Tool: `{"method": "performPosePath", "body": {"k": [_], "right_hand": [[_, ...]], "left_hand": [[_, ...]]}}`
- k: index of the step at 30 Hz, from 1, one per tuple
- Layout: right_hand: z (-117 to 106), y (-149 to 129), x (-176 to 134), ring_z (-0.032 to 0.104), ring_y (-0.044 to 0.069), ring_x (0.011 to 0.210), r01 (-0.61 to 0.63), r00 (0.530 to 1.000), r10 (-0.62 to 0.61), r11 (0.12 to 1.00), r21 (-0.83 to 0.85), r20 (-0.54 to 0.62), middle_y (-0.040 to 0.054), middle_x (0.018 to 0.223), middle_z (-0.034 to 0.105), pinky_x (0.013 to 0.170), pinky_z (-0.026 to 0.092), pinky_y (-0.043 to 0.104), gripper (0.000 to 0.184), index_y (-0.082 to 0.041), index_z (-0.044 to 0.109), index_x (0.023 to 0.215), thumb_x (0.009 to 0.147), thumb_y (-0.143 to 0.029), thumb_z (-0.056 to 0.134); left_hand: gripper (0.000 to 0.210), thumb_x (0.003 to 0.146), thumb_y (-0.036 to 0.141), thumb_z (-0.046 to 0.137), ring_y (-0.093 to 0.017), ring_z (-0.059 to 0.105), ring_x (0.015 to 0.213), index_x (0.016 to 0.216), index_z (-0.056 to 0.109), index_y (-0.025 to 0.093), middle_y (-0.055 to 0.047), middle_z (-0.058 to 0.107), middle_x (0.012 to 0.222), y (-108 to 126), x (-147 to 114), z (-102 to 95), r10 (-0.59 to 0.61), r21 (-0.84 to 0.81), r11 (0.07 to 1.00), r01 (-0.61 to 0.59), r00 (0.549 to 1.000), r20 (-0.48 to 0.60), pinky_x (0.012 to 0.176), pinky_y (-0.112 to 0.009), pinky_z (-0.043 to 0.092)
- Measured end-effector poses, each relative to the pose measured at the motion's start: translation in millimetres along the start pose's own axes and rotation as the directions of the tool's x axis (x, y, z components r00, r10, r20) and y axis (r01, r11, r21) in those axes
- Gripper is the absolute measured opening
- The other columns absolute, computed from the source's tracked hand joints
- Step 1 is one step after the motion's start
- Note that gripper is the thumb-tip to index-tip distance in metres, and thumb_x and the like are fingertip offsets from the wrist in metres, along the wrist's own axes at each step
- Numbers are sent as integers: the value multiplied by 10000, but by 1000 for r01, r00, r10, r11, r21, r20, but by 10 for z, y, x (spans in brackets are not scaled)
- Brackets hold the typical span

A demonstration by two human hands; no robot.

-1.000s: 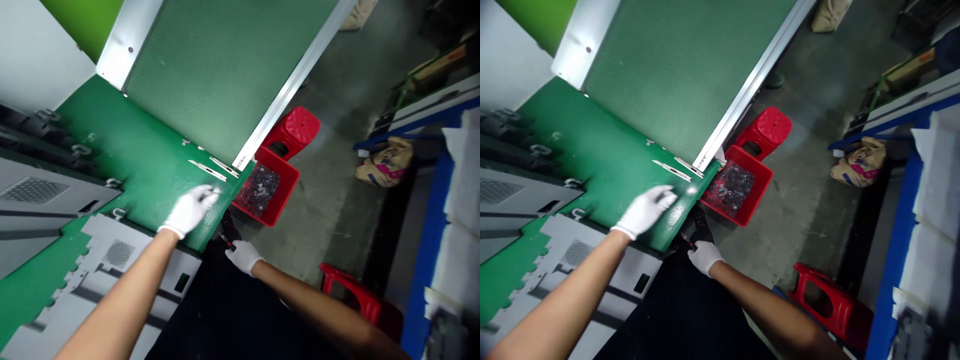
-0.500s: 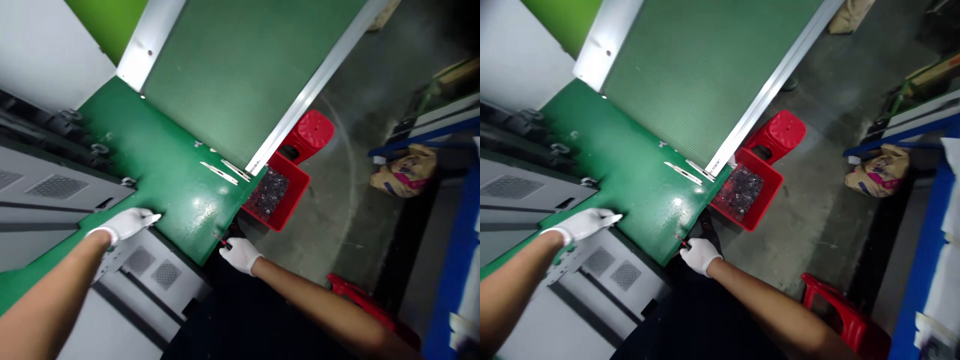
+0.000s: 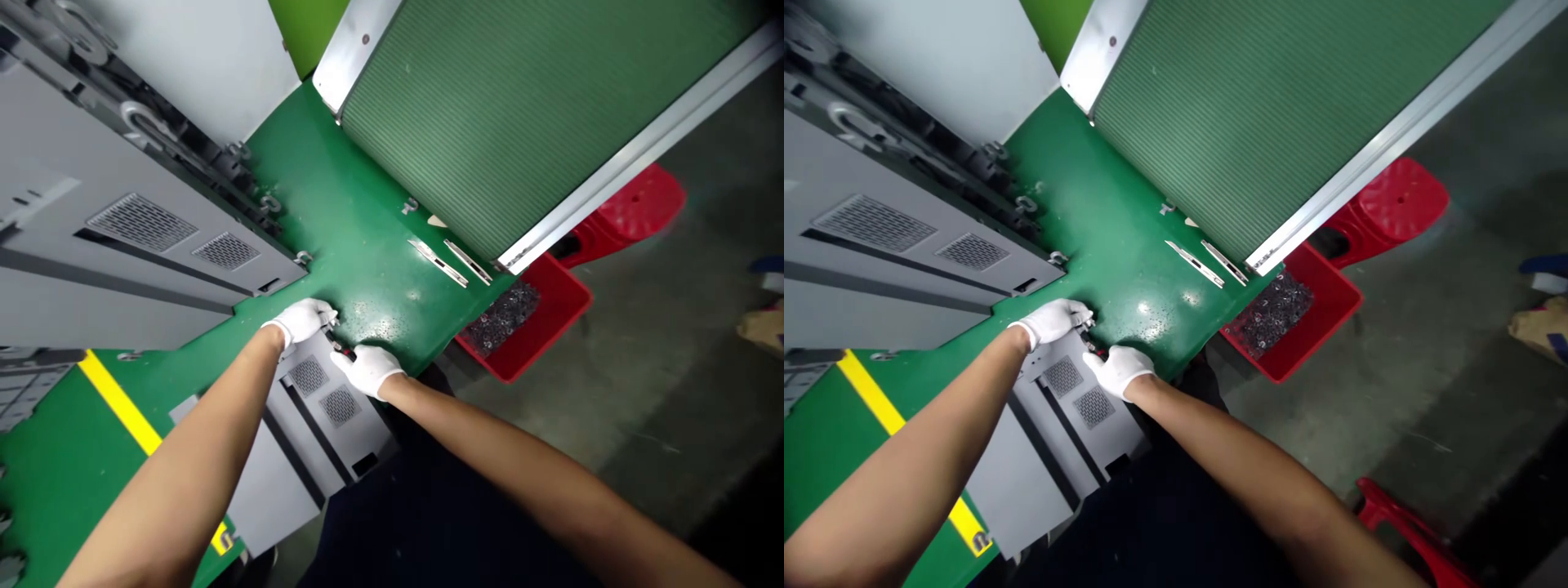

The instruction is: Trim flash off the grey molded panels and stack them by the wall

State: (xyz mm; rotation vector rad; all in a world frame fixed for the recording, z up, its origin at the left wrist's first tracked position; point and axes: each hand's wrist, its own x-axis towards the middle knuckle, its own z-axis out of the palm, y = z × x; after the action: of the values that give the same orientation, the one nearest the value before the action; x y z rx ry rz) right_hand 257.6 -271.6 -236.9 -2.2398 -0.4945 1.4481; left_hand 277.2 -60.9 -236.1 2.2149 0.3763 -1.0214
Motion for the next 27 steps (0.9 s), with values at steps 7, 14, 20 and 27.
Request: {"method": "performPosePath", "body": {"k": [7,14,20,27], "right_hand": [[60,-107,-76,700,340,985,-50,996,50,999,4,-77,201,1026,737,832,512,428,782,-160,701,1019,903,-783,242],[88,-211,-41,708,317,950,-57,986,51,998,-34,-158,181,988,738,819,519,399,782,-148,694,1015,906,-785,254],[108,-239,25,712,317,961,-32,989,16,994,-106,-148,211,976,738,850,516,430,752,-121,684,1033,965,-701,209],[-95,-145,140,720,348,931,84,988,-116,956,-281,-98,229,939,744,812,532,456,778,-104,712,1016,972,-685,197]], "left_hand": [[448,851,562,506,-185,577,710,861,730,174,-58,721,800,-20,-20,-12,8,23,1000,-7,1000,-11,726,-307,451],[415,863,539,506,-183,596,702,843,720,185,-54,731,802,-90,8,4,25,-7,1000,-25,1000,-15,700,-301,447],[412,857,549,523,-186,605,711,845,720,188,-56,739,815,-153,40,42,26,-60,998,-28,999,-25,702,-304,455],[405,861,522,512,-191,605,724,843,725,178,-64,732,809,-102,-1,-12,41,-12,999,-42,999,-34,722,-313,458]]}}
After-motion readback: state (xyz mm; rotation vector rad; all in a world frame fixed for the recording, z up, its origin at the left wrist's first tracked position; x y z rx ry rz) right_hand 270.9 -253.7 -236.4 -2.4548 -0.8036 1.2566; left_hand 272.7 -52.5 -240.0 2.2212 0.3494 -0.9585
